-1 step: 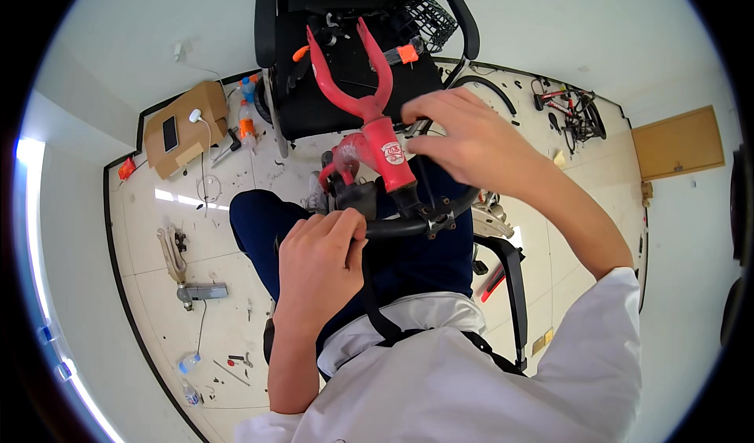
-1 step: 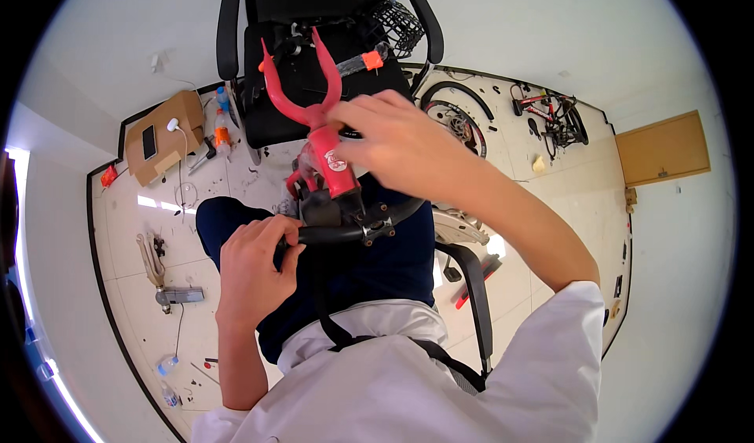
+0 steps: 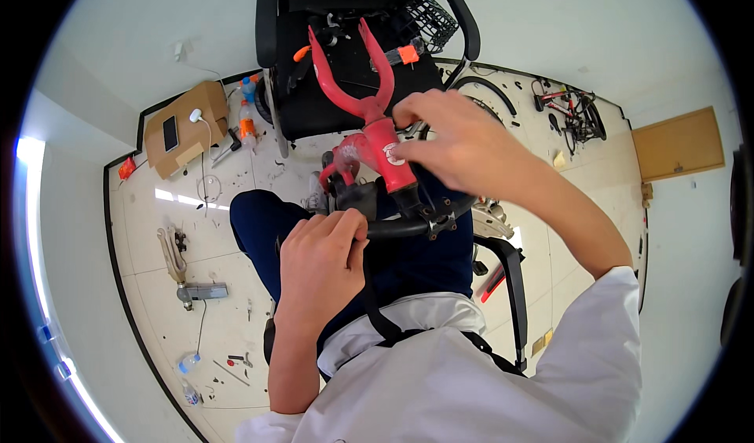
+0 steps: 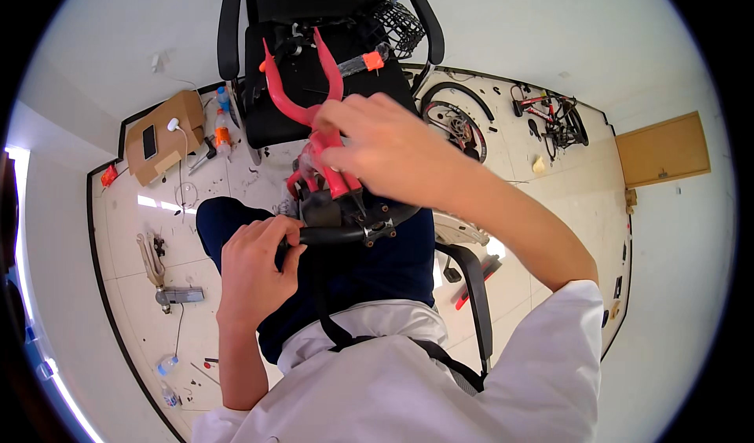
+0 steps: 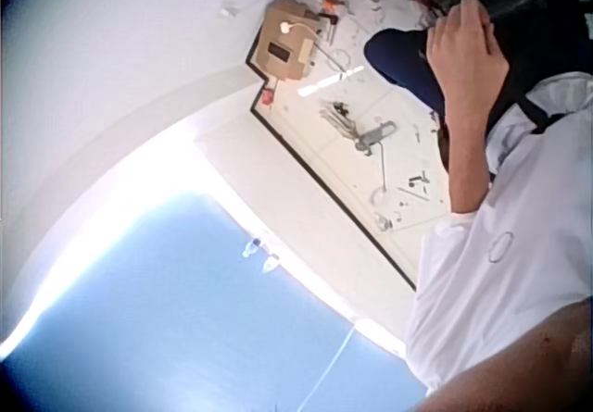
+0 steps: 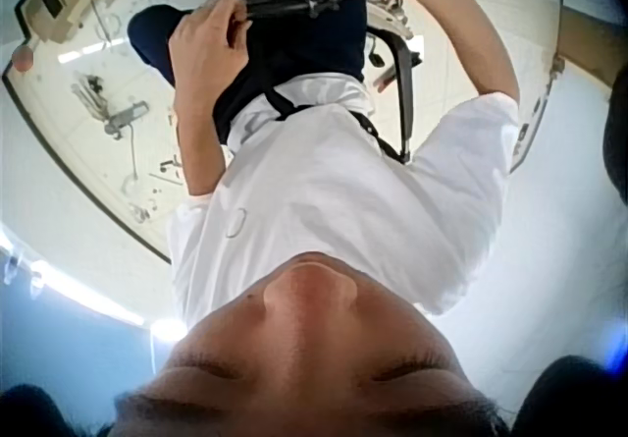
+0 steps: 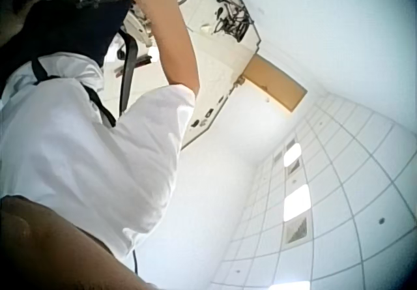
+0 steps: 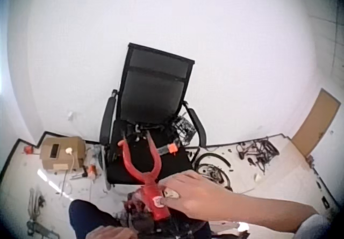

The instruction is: The person assembles a pink scooter by attaching the handlebar stem to the frame and tightening bolts with an Allen key. The person works on the floor and later sits on a chair while securing the handlebar components.

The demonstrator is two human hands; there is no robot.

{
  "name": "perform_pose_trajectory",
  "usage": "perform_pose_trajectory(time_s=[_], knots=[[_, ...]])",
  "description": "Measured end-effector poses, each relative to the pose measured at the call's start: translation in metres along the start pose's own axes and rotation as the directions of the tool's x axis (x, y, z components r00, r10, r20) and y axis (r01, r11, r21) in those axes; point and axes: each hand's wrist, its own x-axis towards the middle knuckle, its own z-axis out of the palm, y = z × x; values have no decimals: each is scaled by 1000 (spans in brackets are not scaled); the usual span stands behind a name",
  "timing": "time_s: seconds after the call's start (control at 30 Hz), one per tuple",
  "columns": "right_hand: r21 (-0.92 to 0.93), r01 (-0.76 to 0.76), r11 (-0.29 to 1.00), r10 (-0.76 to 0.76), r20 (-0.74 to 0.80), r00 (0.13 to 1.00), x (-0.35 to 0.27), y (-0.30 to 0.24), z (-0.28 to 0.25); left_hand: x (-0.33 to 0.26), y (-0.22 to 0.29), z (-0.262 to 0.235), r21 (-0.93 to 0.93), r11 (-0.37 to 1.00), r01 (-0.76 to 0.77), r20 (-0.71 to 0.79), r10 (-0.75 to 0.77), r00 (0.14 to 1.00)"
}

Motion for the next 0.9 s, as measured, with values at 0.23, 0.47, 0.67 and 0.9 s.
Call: perform_pose_trajectory(time_s=[0.23, 0.47, 0.67, 0.9], knots=[[326, -21, 945, 10, 36, 999, -14, -60, 13, -1, -5, 2, 29, 1000, -1, -1, 1, 1000], [166, 84, 983, -90, 27, 996, -63, -89, 9, -1, -6, -6, 9, 999, 31, 1, -31, 1000], [212, -317, 924, 326, -10, 945, -110, -85, 12, 1, -5, -7, -3, 1000, 21, -20, -21, 1000], [731, -585, 350, 726, 182, 663, -101, -85, 24, 1, -5, -3, 0, 1000, -14, -61, 14, 998]])
